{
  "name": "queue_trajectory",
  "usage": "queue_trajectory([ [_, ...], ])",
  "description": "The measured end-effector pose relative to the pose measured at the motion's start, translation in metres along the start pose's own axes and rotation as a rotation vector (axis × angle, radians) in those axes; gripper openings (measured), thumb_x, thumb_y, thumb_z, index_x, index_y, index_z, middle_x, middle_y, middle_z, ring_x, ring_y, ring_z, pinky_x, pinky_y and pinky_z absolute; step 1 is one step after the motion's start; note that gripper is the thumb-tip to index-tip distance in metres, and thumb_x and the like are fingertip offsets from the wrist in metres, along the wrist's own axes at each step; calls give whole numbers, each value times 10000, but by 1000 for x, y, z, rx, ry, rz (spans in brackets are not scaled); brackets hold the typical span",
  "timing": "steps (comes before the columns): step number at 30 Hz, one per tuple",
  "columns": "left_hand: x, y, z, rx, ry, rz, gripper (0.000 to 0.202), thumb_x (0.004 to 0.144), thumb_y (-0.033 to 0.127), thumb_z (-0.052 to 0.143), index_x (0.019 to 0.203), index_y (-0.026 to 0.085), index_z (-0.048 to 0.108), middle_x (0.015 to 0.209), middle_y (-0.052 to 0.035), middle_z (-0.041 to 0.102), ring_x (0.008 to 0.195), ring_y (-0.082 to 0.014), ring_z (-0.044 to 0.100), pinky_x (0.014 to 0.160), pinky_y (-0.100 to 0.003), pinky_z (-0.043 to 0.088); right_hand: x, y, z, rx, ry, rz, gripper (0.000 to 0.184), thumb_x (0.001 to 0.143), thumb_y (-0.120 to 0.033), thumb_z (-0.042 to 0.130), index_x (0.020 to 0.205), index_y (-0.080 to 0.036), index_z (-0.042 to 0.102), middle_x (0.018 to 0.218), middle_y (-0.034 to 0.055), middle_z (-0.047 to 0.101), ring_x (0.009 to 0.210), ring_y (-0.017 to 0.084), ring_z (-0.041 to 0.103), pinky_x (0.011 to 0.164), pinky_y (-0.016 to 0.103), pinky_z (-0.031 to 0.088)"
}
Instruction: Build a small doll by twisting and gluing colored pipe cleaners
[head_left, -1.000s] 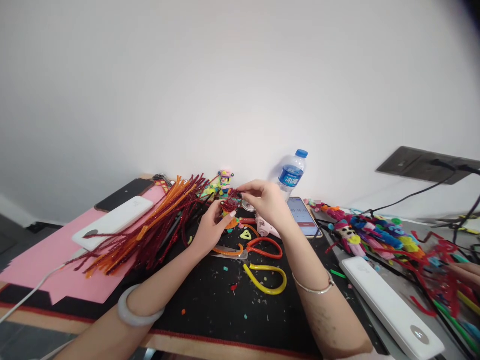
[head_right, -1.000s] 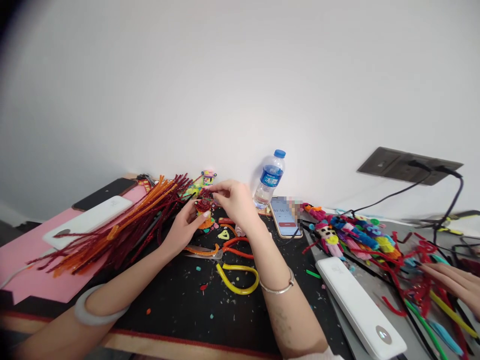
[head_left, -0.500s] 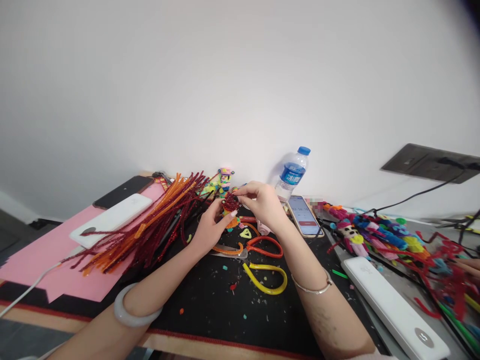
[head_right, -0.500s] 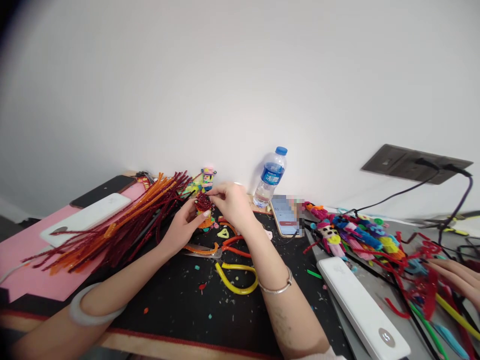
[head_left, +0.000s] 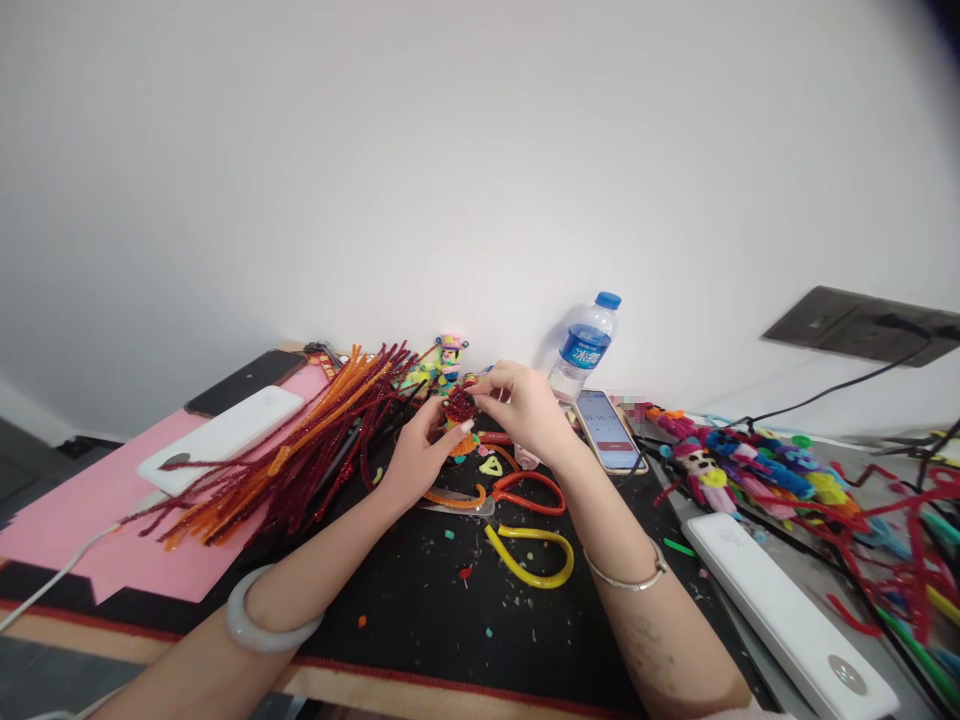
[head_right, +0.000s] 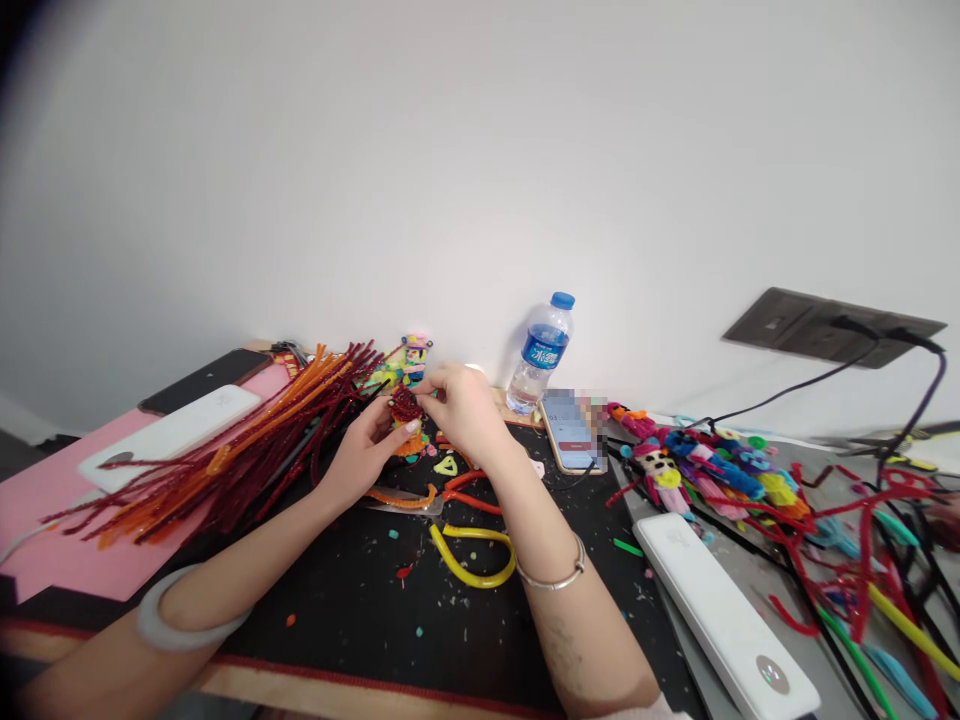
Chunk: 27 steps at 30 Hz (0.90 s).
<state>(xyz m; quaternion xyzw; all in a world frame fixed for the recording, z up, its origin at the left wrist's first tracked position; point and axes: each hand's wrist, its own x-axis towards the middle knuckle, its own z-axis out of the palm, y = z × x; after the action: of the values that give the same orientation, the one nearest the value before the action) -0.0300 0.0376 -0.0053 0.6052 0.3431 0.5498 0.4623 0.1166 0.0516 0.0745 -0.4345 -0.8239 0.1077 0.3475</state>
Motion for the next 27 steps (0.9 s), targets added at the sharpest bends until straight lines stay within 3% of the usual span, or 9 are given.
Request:
queue_trajectory([
  [18,-1,1,1,1,3,3,372,779,314,573,1120,177,516,1146,-69,593,1028,-213,557,918,-351,417,-1,-2,-3,-13,-42,-36,114,767,-90,579,748,-158,668,761,21,605,714,128,541,672,250,394],
  [23,0,2,0,20,10,-8,318,778,335,568,1049,171,533,1107,-66,607,988,-208,568,885,-339,430,1,0,-8,49,-77,-52,173,811,-112,542,841,-187,695,896,46,667,833,150,591,765,274,427],
  [27,0,2,0,26,-3,-5,294,783,343,559,1018,168,534,1106,-66,605,989,-202,564,885,-329,427,2,-1,-15,55,-11,-21,224,823,-84,507,874,-186,699,923,55,674,848,146,601,780,271,440],
])
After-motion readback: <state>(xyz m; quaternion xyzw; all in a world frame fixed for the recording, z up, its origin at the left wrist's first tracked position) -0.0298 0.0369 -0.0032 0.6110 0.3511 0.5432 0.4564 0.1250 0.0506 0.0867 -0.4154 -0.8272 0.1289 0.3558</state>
